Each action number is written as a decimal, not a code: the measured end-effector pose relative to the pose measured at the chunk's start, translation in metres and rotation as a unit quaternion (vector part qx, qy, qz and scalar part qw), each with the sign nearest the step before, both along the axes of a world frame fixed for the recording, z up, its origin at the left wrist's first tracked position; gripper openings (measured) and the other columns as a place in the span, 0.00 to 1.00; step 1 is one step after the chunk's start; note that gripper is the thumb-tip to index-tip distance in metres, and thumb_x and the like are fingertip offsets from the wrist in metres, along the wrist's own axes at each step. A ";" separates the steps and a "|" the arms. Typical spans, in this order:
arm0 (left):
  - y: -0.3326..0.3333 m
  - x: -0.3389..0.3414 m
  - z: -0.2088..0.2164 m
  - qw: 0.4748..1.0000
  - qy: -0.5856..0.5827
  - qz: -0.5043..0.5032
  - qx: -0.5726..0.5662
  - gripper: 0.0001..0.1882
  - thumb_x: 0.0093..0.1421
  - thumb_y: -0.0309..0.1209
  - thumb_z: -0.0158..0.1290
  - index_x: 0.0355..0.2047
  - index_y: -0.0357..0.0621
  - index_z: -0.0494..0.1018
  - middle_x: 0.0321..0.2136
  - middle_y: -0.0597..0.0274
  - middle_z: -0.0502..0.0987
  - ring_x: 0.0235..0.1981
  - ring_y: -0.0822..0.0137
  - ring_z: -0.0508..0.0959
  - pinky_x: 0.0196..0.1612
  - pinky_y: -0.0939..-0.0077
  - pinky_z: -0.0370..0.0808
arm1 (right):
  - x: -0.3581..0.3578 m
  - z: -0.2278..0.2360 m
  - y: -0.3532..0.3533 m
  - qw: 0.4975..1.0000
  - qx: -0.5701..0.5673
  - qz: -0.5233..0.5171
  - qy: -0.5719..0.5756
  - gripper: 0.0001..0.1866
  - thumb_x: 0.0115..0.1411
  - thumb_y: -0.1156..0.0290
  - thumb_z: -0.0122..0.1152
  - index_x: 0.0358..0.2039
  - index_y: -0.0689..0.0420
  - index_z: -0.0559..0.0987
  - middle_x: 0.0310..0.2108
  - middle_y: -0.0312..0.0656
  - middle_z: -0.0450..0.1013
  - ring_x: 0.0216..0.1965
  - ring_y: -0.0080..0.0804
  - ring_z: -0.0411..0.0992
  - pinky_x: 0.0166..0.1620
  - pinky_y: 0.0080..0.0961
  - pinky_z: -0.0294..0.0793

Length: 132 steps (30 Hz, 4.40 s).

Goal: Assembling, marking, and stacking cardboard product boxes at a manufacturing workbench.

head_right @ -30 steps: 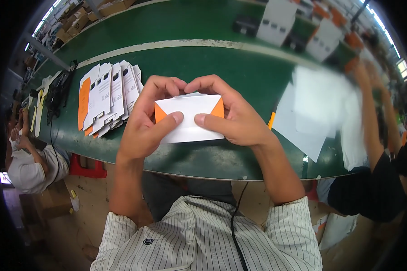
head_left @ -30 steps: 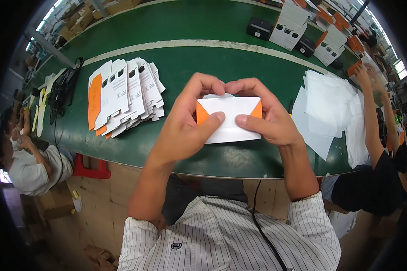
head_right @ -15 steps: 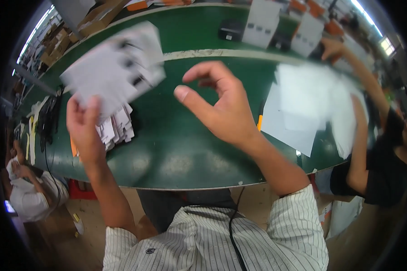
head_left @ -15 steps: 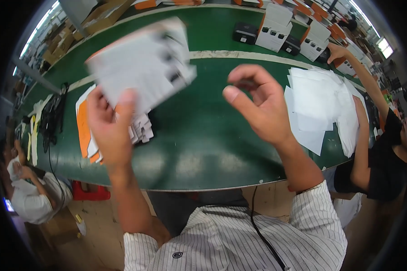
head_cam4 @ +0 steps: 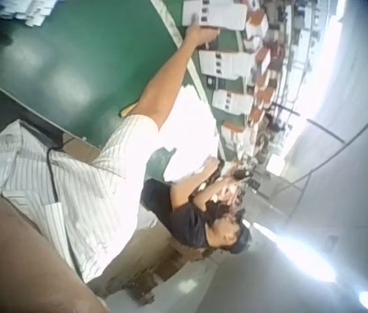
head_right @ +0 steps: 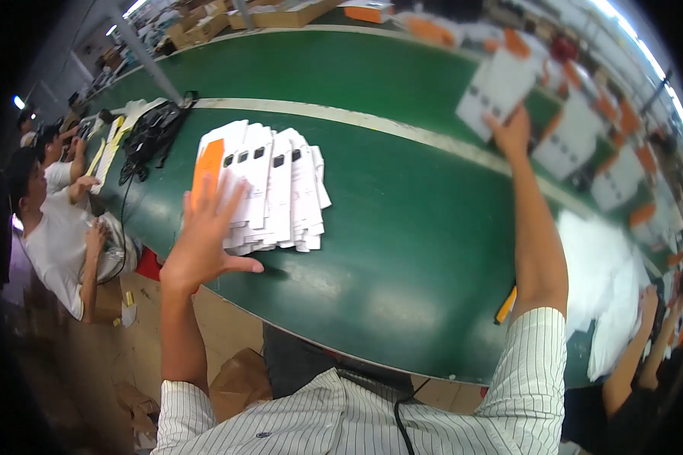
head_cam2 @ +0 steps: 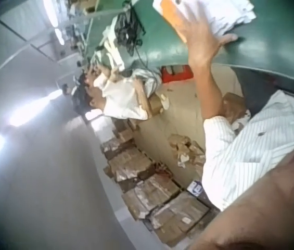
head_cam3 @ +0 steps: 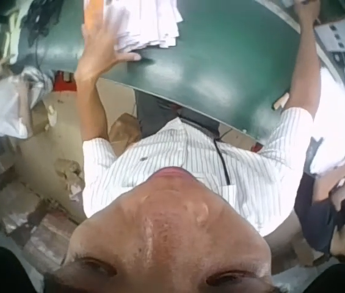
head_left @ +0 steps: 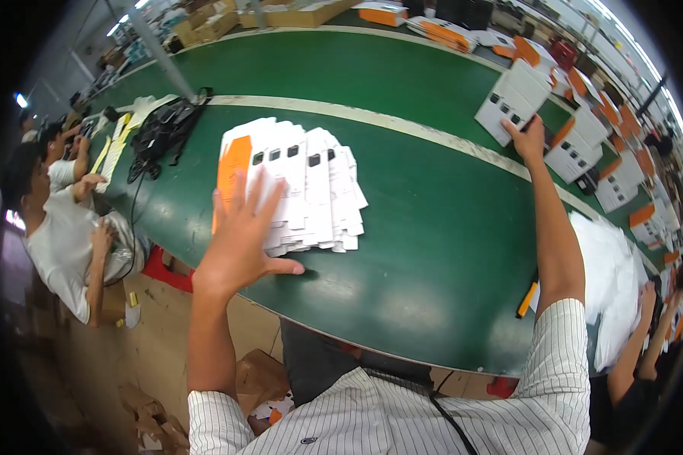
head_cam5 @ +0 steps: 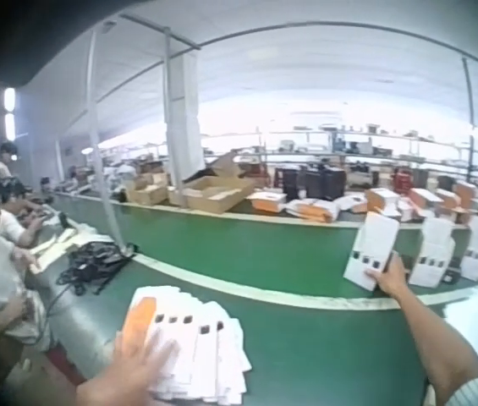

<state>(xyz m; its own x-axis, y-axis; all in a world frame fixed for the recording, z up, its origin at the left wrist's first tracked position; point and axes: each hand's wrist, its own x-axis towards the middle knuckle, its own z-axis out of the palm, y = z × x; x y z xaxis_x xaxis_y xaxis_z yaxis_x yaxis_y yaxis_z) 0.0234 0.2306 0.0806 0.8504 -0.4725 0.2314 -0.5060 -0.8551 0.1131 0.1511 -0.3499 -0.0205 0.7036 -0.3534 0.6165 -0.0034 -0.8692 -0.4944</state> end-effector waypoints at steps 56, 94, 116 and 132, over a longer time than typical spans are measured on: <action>-0.202 -0.083 -0.042 0.690 0.009 -0.272 -0.670 0.27 0.60 0.31 0.47 0.58 0.37 0.57 0.53 0.43 0.62 0.51 0.56 0.65 0.55 0.61 0.62 | -0.258 0.090 0.255 0.797 0.526 0.289 -0.060 0.22 0.59 0.78 0.46 0.56 0.54 0.63 0.46 0.37 0.65 0.47 0.23 0.64 0.50 0.21 0.64; -0.128 -0.028 0.029 0.697 0.181 -0.111 -0.685 0.21 0.56 0.26 0.58 0.48 0.31 0.66 0.41 0.54 0.74 0.41 0.66 0.76 0.48 0.70 0.72 | -0.256 0.122 0.223 0.874 0.328 0.324 0.156 0.25 0.57 0.62 0.66 0.49 0.63 0.70 0.47 0.41 0.69 0.47 0.24 0.65 0.47 0.23 0.68; -0.002 0.001 -0.006 0.993 0.057 -0.099 -0.001 0.34 0.43 0.34 0.67 0.52 0.38 0.71 0.51 0.45 0.72 0.51 0.44 0.70 0.54 0.57 0.67 | -0.064 -0.019 0.011 0.963 0.173 -0.198 0.056 0.41 0.45 0.64 0.72 0.56 0.63 0.62 0.50 0.57 0.68 0.52 0.51 0.68 0.55 0.35 0.68; -0.152 -0.102 0.060 0.933 -0.158 -0.246 -0.208 0.73 0.32 0.56 0.70 0.67 0.34 0.39 0.67 0.37 0.39 0.68 0.45 0.44 0.66 0.51 0.44 | -0.278 0.092 0.222 0.854 0.331 0.400 0.027 0.24 0.67 0.65 0.51 0.62 0.53 0.64 0.48 0.40 0.72 0.43 0.24 0.72 0.45 0.27 0.72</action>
<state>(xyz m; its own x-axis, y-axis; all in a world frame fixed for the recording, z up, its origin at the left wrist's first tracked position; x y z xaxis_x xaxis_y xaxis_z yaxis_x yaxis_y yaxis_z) -0.0782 0.0787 0.1403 0.4121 -0.6020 0.6839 -0.8904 -0.4254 0.1621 -0.1267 -0.1279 0.0713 0.9045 -0.0047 0.4265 0.4221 -0.1341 -0.8966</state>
